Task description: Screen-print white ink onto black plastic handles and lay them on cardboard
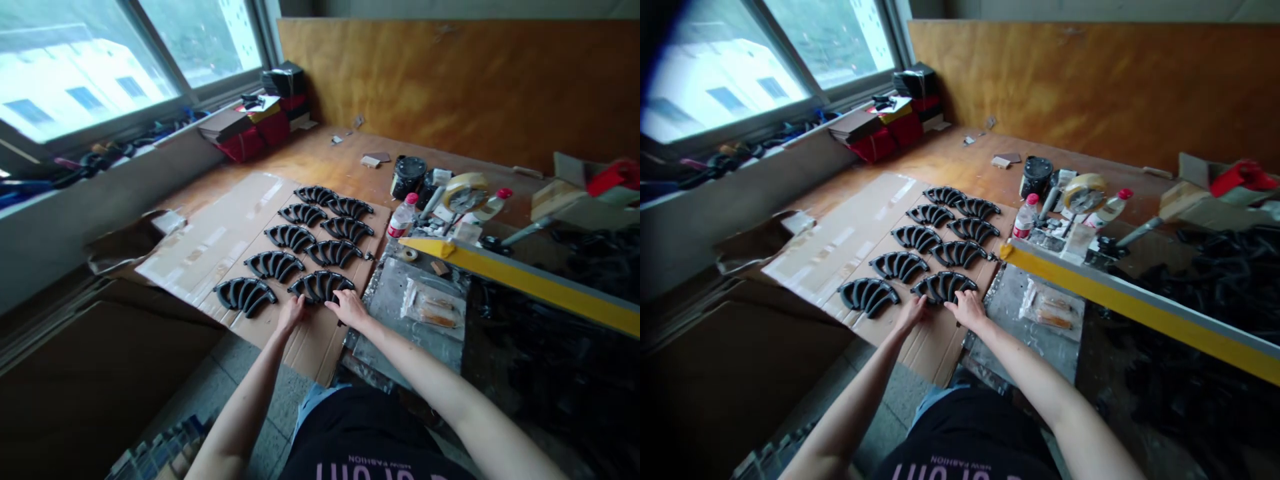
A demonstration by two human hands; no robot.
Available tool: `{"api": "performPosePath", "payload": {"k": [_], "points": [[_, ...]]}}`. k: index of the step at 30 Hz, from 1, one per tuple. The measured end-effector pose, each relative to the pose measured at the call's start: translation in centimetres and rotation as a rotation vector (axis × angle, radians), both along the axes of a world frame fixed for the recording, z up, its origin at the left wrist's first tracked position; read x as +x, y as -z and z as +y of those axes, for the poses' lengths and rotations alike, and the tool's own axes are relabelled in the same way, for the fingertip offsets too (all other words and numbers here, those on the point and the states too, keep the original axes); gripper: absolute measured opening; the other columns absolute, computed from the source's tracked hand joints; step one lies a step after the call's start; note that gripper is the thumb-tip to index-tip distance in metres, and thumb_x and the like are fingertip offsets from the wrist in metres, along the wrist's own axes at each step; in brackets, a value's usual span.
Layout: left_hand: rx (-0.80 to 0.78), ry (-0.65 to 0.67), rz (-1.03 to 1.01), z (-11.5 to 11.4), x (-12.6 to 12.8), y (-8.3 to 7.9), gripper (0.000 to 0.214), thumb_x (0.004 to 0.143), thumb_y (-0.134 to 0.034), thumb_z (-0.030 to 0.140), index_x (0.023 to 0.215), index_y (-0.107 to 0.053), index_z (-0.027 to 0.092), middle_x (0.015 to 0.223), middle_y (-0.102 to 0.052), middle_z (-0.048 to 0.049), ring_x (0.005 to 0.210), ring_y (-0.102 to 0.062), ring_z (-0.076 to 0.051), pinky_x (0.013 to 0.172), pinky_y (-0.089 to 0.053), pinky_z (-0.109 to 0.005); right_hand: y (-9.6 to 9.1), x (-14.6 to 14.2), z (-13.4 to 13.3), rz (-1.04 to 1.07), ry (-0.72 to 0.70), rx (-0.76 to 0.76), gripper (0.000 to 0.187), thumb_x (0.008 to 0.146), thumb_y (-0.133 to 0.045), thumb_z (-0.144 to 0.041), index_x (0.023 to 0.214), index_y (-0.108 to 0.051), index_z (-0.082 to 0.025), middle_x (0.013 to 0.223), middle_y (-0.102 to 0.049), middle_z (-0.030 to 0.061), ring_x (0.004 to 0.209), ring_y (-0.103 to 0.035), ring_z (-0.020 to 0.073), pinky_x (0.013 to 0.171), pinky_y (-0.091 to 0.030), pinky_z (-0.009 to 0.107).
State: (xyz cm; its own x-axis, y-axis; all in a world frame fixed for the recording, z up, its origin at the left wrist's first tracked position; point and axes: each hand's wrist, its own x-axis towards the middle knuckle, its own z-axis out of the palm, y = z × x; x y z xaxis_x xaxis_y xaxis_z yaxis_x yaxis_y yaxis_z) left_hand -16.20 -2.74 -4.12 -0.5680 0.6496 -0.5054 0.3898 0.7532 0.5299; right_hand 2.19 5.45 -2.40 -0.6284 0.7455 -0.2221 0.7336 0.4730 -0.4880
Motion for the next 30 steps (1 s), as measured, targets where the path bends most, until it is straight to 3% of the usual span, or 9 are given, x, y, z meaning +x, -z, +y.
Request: {"api": "performPosePath", "payload": {"k": [5,7,10,13,18,21,23,27,30], "points": [[0.081,0.018,-0.085,2.2,0.9,-1.0,0.035,0.087,-0.034,0.051,0.075,-0.050,0.021,0.062,-0.065,-0.0071,0.059,-0.065,-0.023,0.055,-0.049,-0.033,-1.1,0.5,1.9,0.140,0.040,-0.081,0.050,0.085,-0.062,-0.049,0.123,-0.061,-0.017,0.112,-0.068,0.0121,0.106,-0.061,0.0241,0.091,-0.044,0.034],[0.102,0.028,-0.120,1.8,1.0,-0.2,0.030,0.085,-0.036,0.048,0.074,-0.047,0.022,0.061,-0.063,-0.0053,0.056,-0.063,-0.023,0.053,-0.049,-0.033,-1.5,1.8,2.2,0.205,0.004,-0.073,0.041,0.083,-0.066,-0.043,0.116,-0.065,-0.019,0.109,-0.070,0.0091,0.102,-0.063,0.0222,0.090,-0.046,0.033],[0.148,-0.157,-0.305,0.7,0.2,1.9,0.022,0.075,-0.049,0.043,0.076,-0.050,0.022,0.058,-0.061,-0.0013,0.049,-0.058,-0.020,0.050,-0.047,-0.031,-2.9,5.8,1.8,0.298,-0.053,-0.007,0.029,0.084,-0.067,-0.034,0.108,-0.069,-0.017,0.109,-0.071,0.0076,0.099,-0.065,0.0192,0.090,-0.046,0.030],[0.160,-0.182,-0.341,-0.1,-0.5,3.7,0.024,0.067,-0.058,0.043,0.079,-0.054,0.022,0.060,-0.062,-0.0010,0.053,-0.060,-0.021,0.052,-0.048,-0.032,-5.3,12.8,0.7,0.334,0.077,0.134,0.019,0.090,-0.060,-0.026,0.104,-0.070,-0.018,0.107,-0.072,0.0042,0.101,-0.063,0.0167,0.094,-0.044,0.029],[0.230,-0.147,-0.303,0.5,-0.1,4.5,0.034,0.059,-0.063,0.047,0.079,-0.056,0.020,0.063,-0.061,-0.0012,0.057,-0.059,-0.020,0.052,-0.047,-0.032,-8.4,29.3,-1.4,-0.033,0.655,0.345,0.023,0.093,-0.047,-0.017,0.100,-0.069,-0.021,0.104,-0.070,0.0070,0.101,-0.062,0.0184,0.088,-0.046,0.030],[0.254,-0.122,-0.249,1.5,1.0,4.1,0.036,0.056,-0.062,0.048,0.076,-0.055,0.019,0.062,-0.060,-0.0011,0.055,-0.057,-0.019,0.051,-0.045,-0.031,-7.9,37.1,-2.2,-0.405,0.938,0.274,0.023,0.093,-0.048,-0.022,0.105,-0.066,-0.015,0.098,-0.070,0.0163,0.098,-0.065,0.0235,0.082,-0.047,0.033],[0.248,-0.121,-0.239,1.8,1.9,3.2,0.038,0.055,-0.061,0.050,0.074,-0.055,0.019,0.060,-0.058,-0.0005,0.052,-0.055,-0.018,0.050,-0.044,-0.030,-6.8,39.9,-2.5,-0.524,1.000,0.143,0.029,0.090,-0.055,-0.024,0.115,-0.061,-0.011,0.095,-0.070,0.0193,0.095,-0.067,0.0262,0.079,-0.048,0.034],[0.193,-0.080,-0.305,1.4,3.7,0.7,0.045,0.051,-0.064,0.054,0.074,-0.054,0.017,0.059,-0.059,-0.0003,0.049,-0.055,-0.015,0.050,-0.045,-0.029,-5.6,41.1,-2.8,-0.497,1.028,0.017,0.049,0.082,-0.060,-0.015,0.130,-0.052,-0.013,0.098,-0.070,0.0200,0.094,-0.068,0.0288,0.078,-0.050,0.036],[0.201,-0.055,-0.322,0.6,4.5,-1.1,0.054,0.047,-0.067,0.058,0.077,-0.056,0.015,0.062,-0.062,-0.0023,0.052,-0.059,-0.015,0.052,-0.047,-0.028,-6.5,40.7,-2.8,-0.226,1.039,-0.017,0.069,0.076,-0.064,-0.015,0.141,-0.042,-0.020,0.096,-0.070,0.0112,0.080,-0.070,0.0239,0.074,-0.053,0.034]]}}
